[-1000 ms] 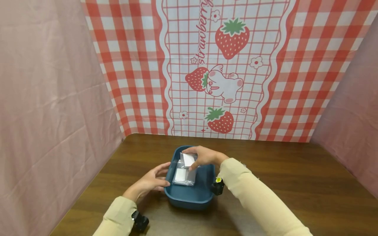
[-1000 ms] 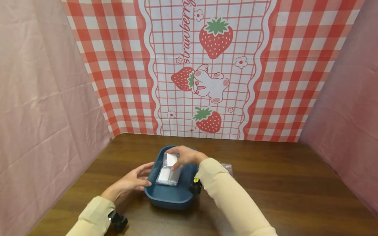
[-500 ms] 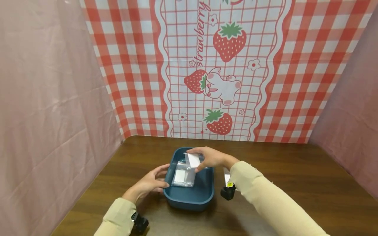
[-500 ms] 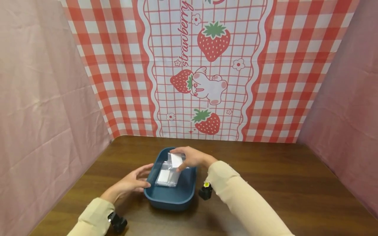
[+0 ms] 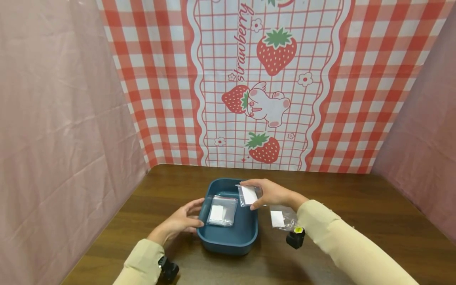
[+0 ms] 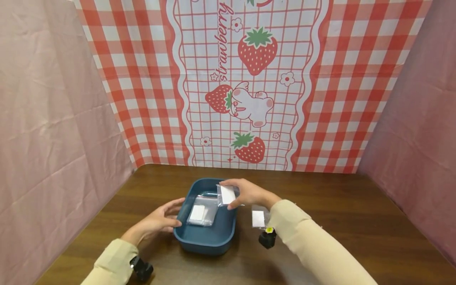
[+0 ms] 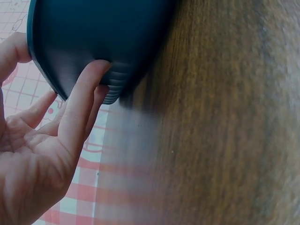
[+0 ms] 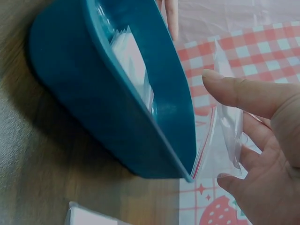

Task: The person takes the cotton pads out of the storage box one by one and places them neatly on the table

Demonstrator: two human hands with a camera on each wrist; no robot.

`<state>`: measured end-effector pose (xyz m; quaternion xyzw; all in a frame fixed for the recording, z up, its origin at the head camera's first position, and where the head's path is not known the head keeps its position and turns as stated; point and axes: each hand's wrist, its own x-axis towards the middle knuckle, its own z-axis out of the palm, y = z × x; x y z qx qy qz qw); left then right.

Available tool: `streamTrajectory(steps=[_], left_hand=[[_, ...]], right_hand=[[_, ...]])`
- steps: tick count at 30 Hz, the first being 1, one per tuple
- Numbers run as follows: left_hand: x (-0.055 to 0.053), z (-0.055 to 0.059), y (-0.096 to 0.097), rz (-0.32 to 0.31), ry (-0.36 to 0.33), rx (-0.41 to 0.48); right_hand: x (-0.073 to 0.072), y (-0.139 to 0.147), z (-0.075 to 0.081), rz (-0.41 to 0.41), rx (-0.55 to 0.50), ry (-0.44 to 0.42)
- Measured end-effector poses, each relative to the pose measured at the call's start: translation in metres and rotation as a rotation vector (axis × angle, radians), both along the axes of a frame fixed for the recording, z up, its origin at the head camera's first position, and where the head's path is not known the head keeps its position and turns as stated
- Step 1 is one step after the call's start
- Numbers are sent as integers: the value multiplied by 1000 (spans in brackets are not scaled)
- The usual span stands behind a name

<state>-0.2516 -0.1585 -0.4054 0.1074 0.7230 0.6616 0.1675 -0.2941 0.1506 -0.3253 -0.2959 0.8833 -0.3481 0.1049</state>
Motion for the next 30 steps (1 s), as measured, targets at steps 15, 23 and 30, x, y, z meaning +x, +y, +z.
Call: streamTrajectory(steps=[15, 23, 30], left_hand=[[-1, -1, -1, -4, 6, -9], [0, 1, -1, 12, 2, -26], [1, 2, 1, 2, -1, -18]], right_hand=[[-1, 47, -11, 16, -79, 102], [2, 72, -26, 2, -133, 76], [10, 96, -48, -16, -149, 93]])
